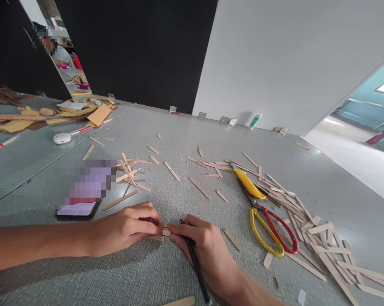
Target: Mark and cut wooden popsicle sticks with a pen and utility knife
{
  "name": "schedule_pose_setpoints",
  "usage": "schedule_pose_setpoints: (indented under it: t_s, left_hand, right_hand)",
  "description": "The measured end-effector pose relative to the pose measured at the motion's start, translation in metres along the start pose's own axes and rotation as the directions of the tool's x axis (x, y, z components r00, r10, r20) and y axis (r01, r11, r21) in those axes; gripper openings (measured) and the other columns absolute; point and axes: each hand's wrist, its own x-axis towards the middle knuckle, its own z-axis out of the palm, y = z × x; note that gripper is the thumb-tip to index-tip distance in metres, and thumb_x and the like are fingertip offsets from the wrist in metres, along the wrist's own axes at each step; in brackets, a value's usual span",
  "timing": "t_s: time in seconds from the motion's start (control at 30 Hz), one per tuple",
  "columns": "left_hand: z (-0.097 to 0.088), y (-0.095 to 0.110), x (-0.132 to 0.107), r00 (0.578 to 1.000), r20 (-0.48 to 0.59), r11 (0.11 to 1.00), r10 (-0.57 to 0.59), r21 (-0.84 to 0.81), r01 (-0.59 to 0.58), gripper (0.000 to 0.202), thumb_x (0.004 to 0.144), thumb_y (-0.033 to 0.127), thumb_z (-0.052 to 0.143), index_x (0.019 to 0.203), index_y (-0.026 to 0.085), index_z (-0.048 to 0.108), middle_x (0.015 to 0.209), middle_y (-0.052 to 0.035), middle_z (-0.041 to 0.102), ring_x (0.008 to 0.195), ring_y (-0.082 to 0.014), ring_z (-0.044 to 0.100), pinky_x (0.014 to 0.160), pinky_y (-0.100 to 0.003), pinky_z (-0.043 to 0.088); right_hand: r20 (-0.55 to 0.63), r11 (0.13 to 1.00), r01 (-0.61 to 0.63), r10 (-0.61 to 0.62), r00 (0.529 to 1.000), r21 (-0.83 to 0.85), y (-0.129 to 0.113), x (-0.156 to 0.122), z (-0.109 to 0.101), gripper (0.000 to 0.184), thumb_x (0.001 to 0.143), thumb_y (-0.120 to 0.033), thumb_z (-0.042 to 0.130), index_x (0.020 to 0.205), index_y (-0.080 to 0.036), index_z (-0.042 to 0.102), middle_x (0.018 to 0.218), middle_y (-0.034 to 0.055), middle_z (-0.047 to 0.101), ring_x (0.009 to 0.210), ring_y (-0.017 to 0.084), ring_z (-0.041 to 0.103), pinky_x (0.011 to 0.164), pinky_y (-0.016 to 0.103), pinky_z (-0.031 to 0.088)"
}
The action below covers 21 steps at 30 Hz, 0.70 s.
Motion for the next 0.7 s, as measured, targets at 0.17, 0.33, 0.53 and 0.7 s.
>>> schedule_pose_setpoints:
  t_s: [0.17, 0.33, 0.53, 0.7]
  left_hand:
    - [-0.003, 0.000, 0.001, 0.999, 0.044, 1.000, 0.023, 0.000, -0.023, 0.026, 0.100, 0.000, 0.054, 0.106, 0.016, 0.074, 0.103, -0.0079, 0.071, 0.099, -0.0177, 0.061, 0.086, -0.029, 0.056]
    - [-0.003, 0.000, 0.000, 0.999, 0.052, 1.000, 0.015, 0.013, -0.016, 0.022, 0.102, 0.003, 0.054, 0.107, 0.014, 0.073, 0.103, -0.0077, 0.070, 0.098, -0.0178, 0.059, 0.086, -0.030, 0.056]
    - [0.000, 0.004, -0.002, 0.999, 0.052, 0.999, 0.014, 0.044, -0.016, 0.024, 0.105, 0.006, 0.049, 0.111, 0.013, 0.071, 0.104, -0.0082, 0.067, 0.100, -0.0189, 0.059, 0.088, -0.033, 0.055]
    - [0.004, 0.006, -0.004, 0.997, 0.072, 0.998, -0.021, 0.066, 0.017, 0.026, 0.108, 0.011, 0.045, 0.110, 0.016, 0.070, 0.102, -0.0057, 0.065, 0.098, -0.0179, 0.059, 0.083, -0.031, 0.056]
  right_hand:
    - [-0.032, 0.999, 0.053, -0.053, 0.998, -0.007, 0.002, 0.001, 0.000, 0.030, 0.107, -0.031, 0.053, 0.106, -0.022, 0.082, 0.078, 0.0030, 0.063, 0.068, 0.015, 0.062, 0.061, 0.027, 0.044]
    - [-0.050, 0.996, 0.090, -0.089, 0.995, 0.006, 0.001, 0.001, -0.002, 0.024, 0.106, -0.028, 0.056, 0.110, -0.020, 0.078, 0.082, 0.0032, 0.065, 0.069, 0.014, 0.062, 0.063, 0.027, 0.046]
    - [-0.009, 0.969, 0.153, -0.158, 0.987, -0.194, -0.006, -0.011, -0.001, 0.027, 0.110, -0.025, 0.048, 0.111, -0.018, 0.074, 0.083, 0.0030, 0.062, 0.068, 0.015, 0.058, 0.062, 0.029, 0.044]
    - [0.116, 0.801, 0.261, -0.236, 0.965, -0.540, -0.014, -0.025, 0.000, 0.018, 0.103, -0.011, 0.051, 0.098, -0.013, 0.068, 0.082, 0.0045, 0.062, 0.061, 0.018, 0.051, 0.055, 0.033, 0.040]
